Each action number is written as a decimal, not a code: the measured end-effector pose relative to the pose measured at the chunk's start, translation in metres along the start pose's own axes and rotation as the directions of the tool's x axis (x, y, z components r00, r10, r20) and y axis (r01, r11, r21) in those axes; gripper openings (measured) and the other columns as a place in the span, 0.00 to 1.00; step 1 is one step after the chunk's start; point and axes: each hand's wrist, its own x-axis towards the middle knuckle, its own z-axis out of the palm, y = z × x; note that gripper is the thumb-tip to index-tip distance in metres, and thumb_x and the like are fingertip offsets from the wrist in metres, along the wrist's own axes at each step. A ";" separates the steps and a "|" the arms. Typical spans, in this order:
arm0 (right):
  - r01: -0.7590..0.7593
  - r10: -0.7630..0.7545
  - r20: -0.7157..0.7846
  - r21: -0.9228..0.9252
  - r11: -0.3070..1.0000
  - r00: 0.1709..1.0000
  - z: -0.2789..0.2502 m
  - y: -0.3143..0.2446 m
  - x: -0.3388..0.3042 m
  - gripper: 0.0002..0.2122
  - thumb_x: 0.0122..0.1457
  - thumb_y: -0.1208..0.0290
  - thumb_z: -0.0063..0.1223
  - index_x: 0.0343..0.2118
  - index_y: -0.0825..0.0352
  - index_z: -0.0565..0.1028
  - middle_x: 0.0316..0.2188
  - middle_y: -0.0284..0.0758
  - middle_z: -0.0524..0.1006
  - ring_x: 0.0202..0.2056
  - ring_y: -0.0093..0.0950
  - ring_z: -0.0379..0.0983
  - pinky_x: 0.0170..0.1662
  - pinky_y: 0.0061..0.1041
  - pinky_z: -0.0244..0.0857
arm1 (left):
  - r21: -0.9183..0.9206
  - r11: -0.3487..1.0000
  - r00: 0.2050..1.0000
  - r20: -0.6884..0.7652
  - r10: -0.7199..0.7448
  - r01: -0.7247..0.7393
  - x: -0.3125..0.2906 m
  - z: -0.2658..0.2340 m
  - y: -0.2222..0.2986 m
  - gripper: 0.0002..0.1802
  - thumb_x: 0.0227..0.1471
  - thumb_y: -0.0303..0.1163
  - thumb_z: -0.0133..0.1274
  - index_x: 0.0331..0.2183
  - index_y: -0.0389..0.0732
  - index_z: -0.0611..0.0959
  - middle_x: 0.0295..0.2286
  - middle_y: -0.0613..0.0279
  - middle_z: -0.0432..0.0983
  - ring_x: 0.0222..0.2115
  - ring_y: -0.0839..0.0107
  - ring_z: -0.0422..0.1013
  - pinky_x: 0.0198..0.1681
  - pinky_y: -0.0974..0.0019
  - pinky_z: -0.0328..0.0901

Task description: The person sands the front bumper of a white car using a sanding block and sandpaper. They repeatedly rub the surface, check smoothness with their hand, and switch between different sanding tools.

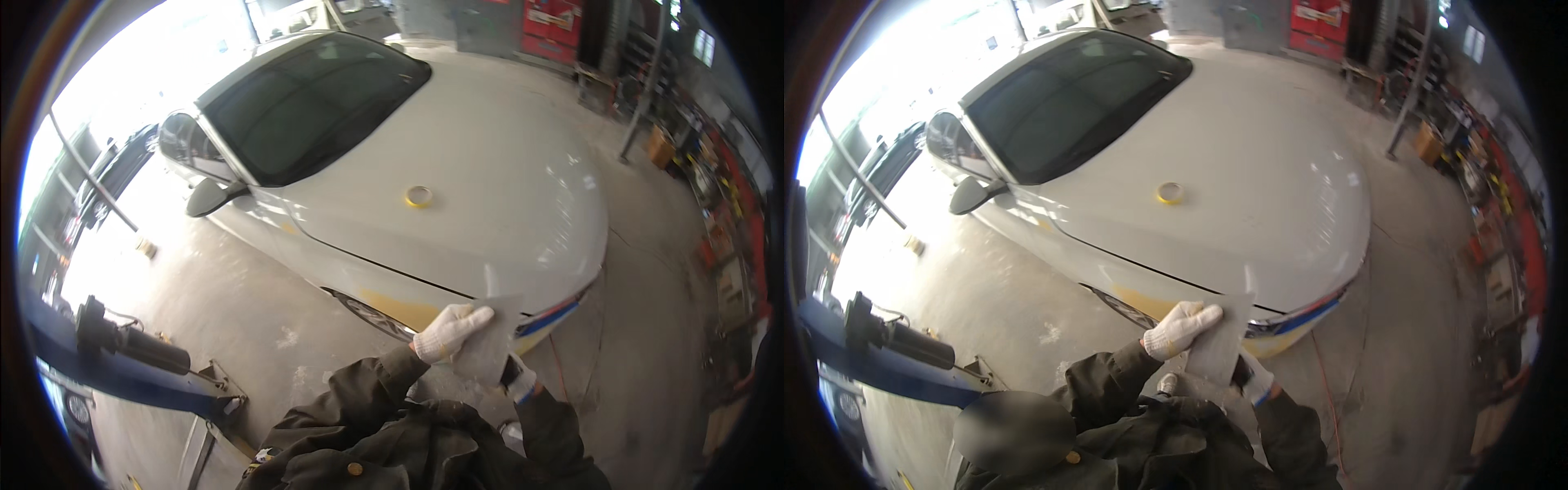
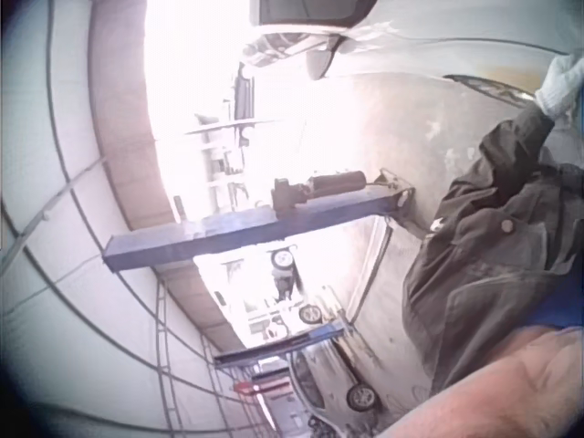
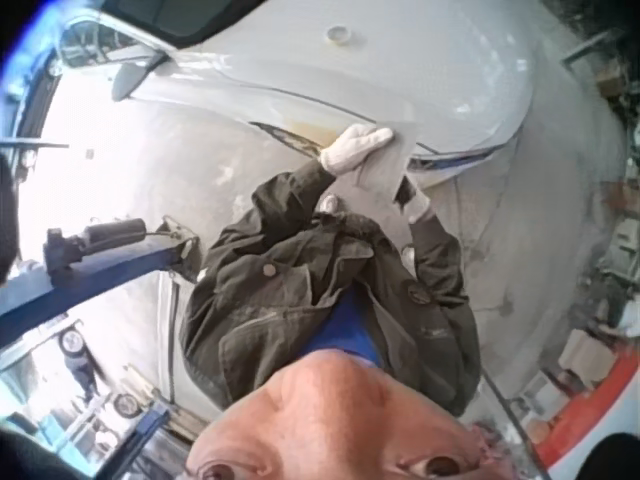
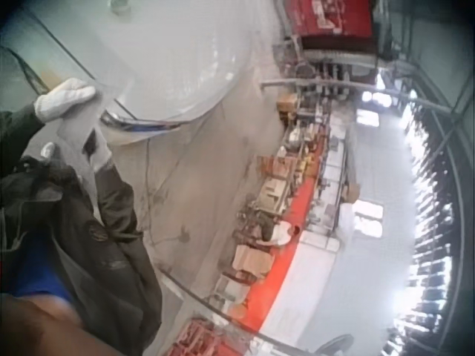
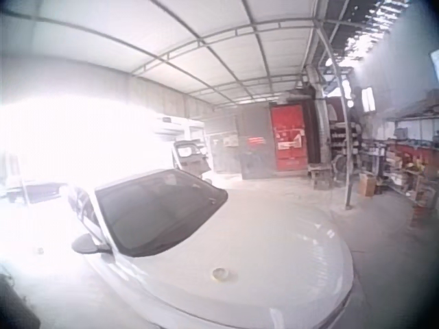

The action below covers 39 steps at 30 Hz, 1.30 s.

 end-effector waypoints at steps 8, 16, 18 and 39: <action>0.038 -0.125 -0.272 -0.305 0.952 0.954 -0.024 -0.030 -0.011 0.15 0.68 0.61 0.50 0.37 0.70 0.80 0.22 0.24 0.74 0.21 0.13 0.66 0.24 0.17 0.61 | 0.057 0.991 0.957 0.258 -0.130 0.119 -0.034 -0.034 0.015 0.23 0.64 0.47 0.51 0.41 0.33 0.81 0.33 0.62 0.79 0.35 0.76 0.74 0.39 0.68 0.70; 0.289 -0.455 -0.136 -0.606 0.741 0.880 -0.085 0.019 0.049 0.11 0.66 0.67 0.49 0.41 0.71 0.75 0.29 0.30 0.75 0.33 0.21 0.71 0.36 0.24 0.67 | 0.390 0.917 0.980 0.201 0.005 -0.085 -0.016 0.008 -0.017 0.27 0.64 0.49 0.51 0.36 0.29 0.80 0.27 0.57 0.78 0.31 0.75 0.72 0.36 0.64 0.68; 0.289 -0.356 -0.052 -0.484 0.826 0.933 -0.100 0.032 0.052 0.13 0.67 0.66 0.49 0.44 0.73 0.74 0.32 0.31 0.76 0.37 0.23 0.75 0.40 0.24 0.70 | 0.190 0.978 0.994 0.077 0.077 -0.090 -0.019 -0.006 -0.018 0.26 0.63 0.48 0.52 0.40 0.29 0.81 0.30 0.61 0.80 0.33 0.76 0.73 0.39 0.66 0.69; 0.243 -0.350 -0.107 -0.535 0.809 0.930 -0.036 -0.006 0.004 0.06 0.67 0.71 0.49 0.36 0.68 0.73 0.28 0.27 0.73 0.30 0.14 0.66 0.34 0.19 0.63 | 0.345 0.932 0.945 0.326 -0.009 -0.110 -0.010 -0.002 -0.043 0.29 0.61 0.52 0.54 0.35 0.29 0.82 0.26 0.56 0.78 0.30 0.72 0.72 0.36 0.62 0.68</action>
